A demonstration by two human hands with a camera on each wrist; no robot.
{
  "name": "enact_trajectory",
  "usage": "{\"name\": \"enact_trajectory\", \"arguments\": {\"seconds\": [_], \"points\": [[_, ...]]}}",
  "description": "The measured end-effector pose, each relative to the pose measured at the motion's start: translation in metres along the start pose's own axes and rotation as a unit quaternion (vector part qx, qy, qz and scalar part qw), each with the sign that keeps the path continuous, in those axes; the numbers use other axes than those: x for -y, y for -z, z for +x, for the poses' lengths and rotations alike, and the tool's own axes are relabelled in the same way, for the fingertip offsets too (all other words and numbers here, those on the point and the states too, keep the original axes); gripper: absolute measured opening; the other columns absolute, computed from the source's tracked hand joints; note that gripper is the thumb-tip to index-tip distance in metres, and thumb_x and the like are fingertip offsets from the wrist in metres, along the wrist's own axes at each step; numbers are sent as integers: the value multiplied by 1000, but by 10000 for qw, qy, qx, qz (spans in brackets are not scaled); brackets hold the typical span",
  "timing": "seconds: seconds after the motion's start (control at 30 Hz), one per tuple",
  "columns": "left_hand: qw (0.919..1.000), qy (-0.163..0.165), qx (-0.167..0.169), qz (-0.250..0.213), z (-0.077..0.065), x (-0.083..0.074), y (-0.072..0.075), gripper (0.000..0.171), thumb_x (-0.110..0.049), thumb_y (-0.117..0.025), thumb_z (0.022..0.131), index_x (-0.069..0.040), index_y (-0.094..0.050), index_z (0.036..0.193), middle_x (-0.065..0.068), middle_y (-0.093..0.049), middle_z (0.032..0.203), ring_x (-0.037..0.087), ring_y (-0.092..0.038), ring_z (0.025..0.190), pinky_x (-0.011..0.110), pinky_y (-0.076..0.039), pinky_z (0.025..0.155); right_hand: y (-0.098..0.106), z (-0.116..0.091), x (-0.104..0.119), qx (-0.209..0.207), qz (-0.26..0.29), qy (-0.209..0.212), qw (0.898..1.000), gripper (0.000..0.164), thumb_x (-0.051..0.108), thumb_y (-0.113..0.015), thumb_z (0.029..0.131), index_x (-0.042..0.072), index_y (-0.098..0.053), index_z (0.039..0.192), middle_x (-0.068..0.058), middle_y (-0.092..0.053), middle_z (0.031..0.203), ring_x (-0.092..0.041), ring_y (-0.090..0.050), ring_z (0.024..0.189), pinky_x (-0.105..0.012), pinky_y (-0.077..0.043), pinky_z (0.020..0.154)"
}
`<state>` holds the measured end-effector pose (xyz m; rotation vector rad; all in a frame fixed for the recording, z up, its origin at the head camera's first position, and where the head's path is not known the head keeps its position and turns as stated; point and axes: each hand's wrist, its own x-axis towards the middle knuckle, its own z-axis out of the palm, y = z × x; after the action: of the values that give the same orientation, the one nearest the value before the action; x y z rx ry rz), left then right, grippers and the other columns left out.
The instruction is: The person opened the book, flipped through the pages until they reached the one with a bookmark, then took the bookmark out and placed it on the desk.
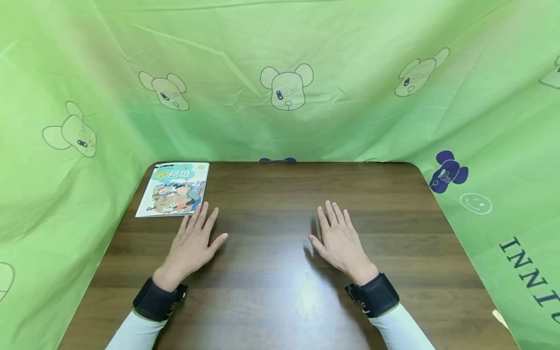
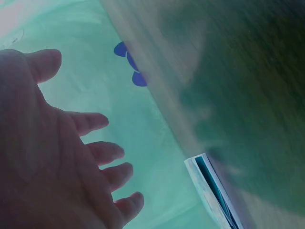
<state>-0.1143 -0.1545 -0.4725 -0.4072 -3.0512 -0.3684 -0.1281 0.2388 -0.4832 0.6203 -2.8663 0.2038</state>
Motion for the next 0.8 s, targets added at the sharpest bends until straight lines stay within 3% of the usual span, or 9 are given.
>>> {"name": "enact_trajectory", "arguments": {"seconds": [0.3, 0.47, 0.8], "points": [[9996, 141, 220, -54, -1, 9, 0, 80, -62, -35, 97, -11, -24, 158, 20, -12, 164, 38, -12, 149, 59, -13, 116, 1, -3, 5, -252, 82, 160, 9995, 63, 38, -61, 91, -3, -53, 138, -26, -49, 144, -42, -43, 133, -59, -28, 111], [9996, 187, 179, -75, 4, 19, 4, 80, -60, -37, 97, -8, -26, 157, 22, -15, 163, 41, -14, 148, 60, -12, 116, 2, -2, 8, -259, 121, 251, 9993, 62, 36, -62, 91, -2, -54, 138, -25, -53, 140, -41, -47, 130, -59, -28, 111], [9988, 384, 262, -139, 24, 64, 9, 83, -58, -38, 98, -2, -23, 156, 27, -10, 162, 46, -9, 147, 64, -11, 114, 5, 1, 11, -349, 122, 442, 9983, 61, 37, -62, 90, -1, -55, 137, -24, -56, 136, -40, -51, 125, -61, -25, 112]]}}
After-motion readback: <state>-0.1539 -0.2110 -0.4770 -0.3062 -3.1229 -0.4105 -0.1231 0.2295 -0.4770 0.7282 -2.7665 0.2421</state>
